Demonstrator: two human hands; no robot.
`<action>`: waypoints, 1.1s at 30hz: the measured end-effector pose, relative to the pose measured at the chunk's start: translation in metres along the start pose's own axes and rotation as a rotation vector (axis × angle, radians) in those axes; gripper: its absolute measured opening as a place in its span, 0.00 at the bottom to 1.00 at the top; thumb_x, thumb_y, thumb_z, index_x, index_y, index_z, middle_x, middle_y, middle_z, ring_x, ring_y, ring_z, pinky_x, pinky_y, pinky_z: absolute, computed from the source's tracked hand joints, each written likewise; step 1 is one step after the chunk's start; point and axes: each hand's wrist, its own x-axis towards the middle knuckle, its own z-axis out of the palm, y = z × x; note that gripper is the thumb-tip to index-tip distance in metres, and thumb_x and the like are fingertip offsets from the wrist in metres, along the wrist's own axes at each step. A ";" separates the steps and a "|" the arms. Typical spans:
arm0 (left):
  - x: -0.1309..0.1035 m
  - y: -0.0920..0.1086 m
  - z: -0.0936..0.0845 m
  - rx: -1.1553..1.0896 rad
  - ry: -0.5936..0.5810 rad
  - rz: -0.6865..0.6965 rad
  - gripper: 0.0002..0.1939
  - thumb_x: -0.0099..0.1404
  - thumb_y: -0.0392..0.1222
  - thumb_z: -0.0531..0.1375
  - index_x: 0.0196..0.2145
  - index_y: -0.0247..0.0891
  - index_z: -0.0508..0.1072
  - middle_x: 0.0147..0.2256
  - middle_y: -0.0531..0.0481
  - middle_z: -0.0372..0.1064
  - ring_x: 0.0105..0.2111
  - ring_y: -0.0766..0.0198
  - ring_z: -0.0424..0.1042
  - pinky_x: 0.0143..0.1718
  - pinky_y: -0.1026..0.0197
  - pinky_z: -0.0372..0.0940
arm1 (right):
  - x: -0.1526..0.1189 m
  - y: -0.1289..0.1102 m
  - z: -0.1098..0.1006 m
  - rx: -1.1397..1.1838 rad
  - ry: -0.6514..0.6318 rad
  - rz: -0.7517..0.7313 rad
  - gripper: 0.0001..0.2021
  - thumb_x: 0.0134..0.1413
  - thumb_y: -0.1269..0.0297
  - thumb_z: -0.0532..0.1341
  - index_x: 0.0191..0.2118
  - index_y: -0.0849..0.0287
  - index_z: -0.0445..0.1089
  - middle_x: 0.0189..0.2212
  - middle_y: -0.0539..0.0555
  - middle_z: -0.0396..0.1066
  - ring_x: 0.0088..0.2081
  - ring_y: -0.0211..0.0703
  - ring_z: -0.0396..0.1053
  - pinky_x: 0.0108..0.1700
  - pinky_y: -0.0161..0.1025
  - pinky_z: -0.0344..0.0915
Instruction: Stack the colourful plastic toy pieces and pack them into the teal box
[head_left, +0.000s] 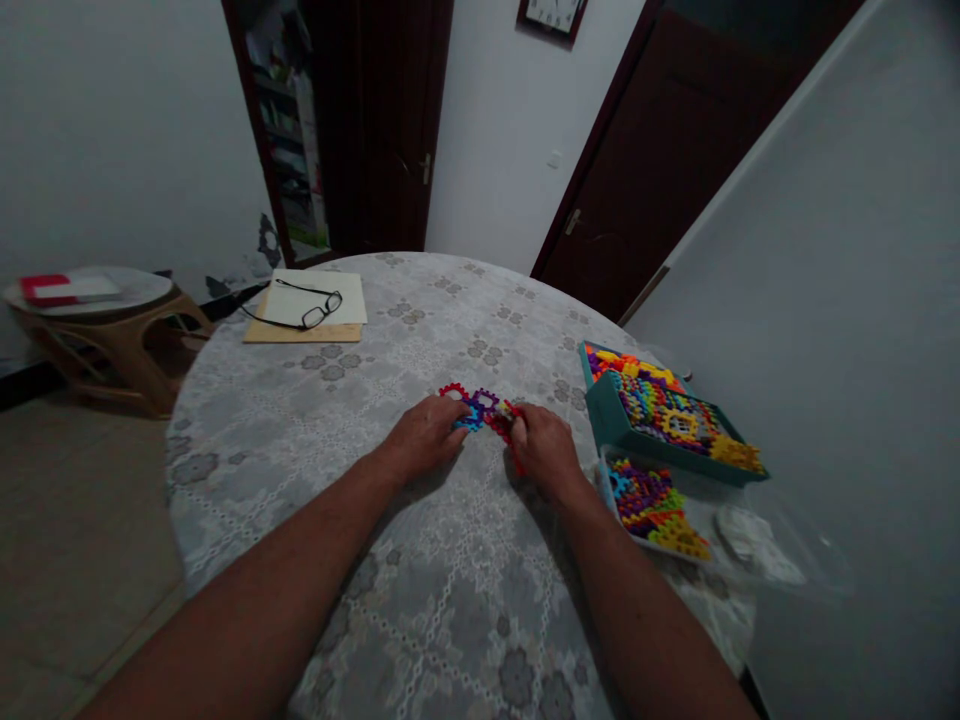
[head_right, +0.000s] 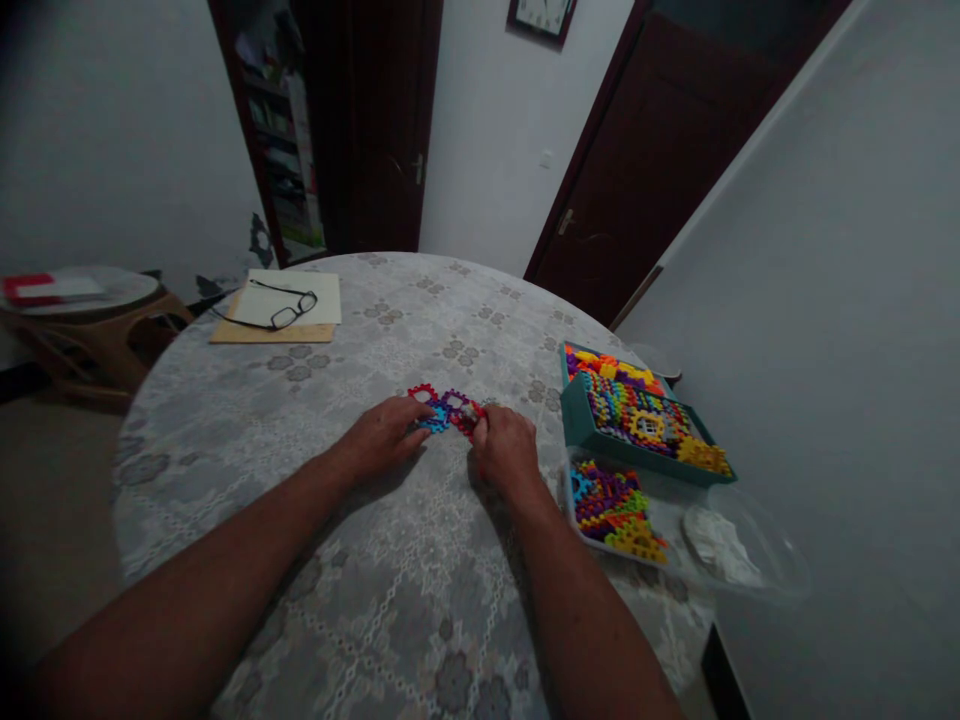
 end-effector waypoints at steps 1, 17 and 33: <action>0.000 0.000 0.000 -0.006 -0.002 0.004 0.15 0.73 0.39 0.64 0.55 0.43 0.82 0.53 0.40 0.83 0.57 0.46 0.79 0.65 0.44 0.70 | 0.000 0.004 0.001 0.008 0.026 0.011 0.14 0.76 0.67 0.56 0.49 0.59 0.80 0.45 0.60 0.83 0.46 0.50 0.77 0.50 0.40 0.65; 0.001 0.012 -0.013 -0.264 -0.137 -0.022 0.06 0.70 0.40 0.63 0.41 0.44 0.82 0.38 0.49 0.81 0.40 0.56 0.78 0.46 0.55 0.69 | -0.016 -0.022 0.017 0.330 0.069 -0.282 0.14 0.76 0.67 0.56 0.51 0.58 0.81 0.47 0.61 0.83 0.52 0.53 0.77 0.62 0.48 0.70; -0.003 0.015 -0.019 -0.303 -0.259 -0.087 0.06 0.66 0.45 0.68 0.33 0.44 0.76 0.31 0.53 0.76 0.33 0.59 0.71 0.35 0.58 0.59 | -0.013 -0.010 0.013 0.022 0.079 -0.031 0.10 0.74 0.69 0.59 0.48 0.57 0.79 0.46 0.62 0.80 0.51 0.55 0.75 0.56 0.47 0.68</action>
